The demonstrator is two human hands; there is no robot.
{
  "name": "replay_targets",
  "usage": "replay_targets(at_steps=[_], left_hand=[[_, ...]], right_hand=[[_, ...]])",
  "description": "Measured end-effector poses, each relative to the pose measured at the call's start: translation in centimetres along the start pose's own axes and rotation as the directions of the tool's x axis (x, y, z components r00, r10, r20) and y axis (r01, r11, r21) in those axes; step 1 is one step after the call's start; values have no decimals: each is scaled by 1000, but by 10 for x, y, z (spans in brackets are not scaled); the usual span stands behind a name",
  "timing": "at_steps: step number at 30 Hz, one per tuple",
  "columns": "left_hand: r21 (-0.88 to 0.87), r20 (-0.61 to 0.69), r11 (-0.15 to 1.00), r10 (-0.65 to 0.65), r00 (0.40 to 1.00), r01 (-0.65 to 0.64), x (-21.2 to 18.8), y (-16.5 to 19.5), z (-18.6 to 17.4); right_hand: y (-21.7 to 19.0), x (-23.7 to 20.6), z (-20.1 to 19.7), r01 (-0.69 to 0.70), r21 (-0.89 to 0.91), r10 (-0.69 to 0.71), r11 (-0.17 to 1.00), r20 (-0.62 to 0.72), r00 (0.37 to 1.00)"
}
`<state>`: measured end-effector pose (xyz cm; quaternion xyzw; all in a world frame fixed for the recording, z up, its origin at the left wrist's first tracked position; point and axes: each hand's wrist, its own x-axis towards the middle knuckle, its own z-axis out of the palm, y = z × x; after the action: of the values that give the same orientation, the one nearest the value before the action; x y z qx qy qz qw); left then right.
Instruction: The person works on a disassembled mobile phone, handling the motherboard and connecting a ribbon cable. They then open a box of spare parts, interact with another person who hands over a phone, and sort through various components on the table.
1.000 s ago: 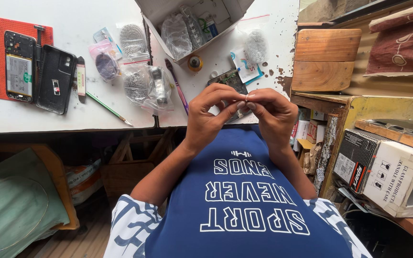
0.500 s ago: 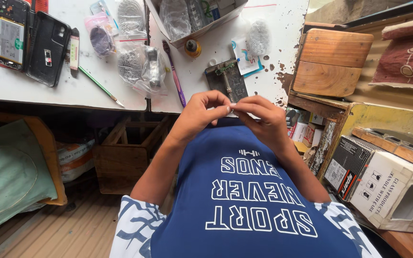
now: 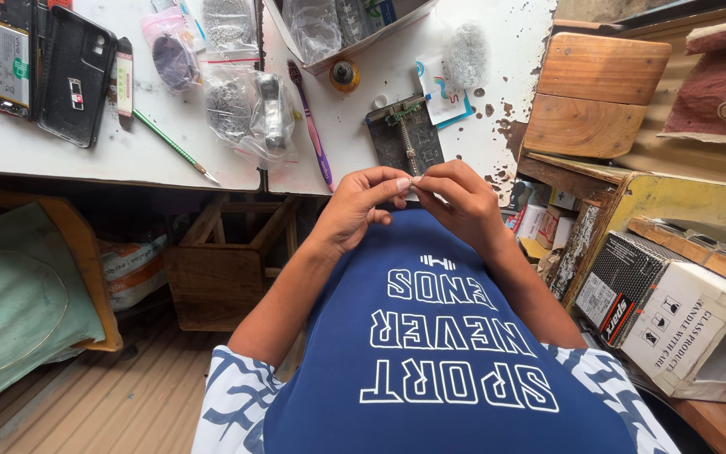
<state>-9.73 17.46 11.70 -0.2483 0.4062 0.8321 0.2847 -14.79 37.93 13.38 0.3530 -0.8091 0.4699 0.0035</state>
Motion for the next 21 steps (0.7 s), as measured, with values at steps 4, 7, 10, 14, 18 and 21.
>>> replay_targets(at_steps=[4, 7, 10, 14, 18, 21], left_hand=[[118, -41, 988, 106, 994, -100, 4, 8, -1], [330, -71, 924, 227, 971, -192, 2, 17, -2], [564, -77, 783, 367, 927, -263, 2, 22, 1], [540, -121, 794, 403, 907, -281, 7, 21, 5], [576, -37, 662, 607, 794, -479, 12, 21, 8], [583, -34, 623, 660, 750, -522, 6, 29, 6]], right_hand=[[0, 4, 7, -152, 85, 153, 985, 2, 988], [2, 6, 12, -379, 341, 374, 860, 81, 924], [5, 8, 20, -623, 616, 646, 482, 232, 728], [7, 8, 27, -632, 602, 683, 488, 188, 706], [13, 5, 31, -633, 625, 718, 457, 161, 677], [22, 7, 36, -608, 725, 767, 325, 174, 617]])
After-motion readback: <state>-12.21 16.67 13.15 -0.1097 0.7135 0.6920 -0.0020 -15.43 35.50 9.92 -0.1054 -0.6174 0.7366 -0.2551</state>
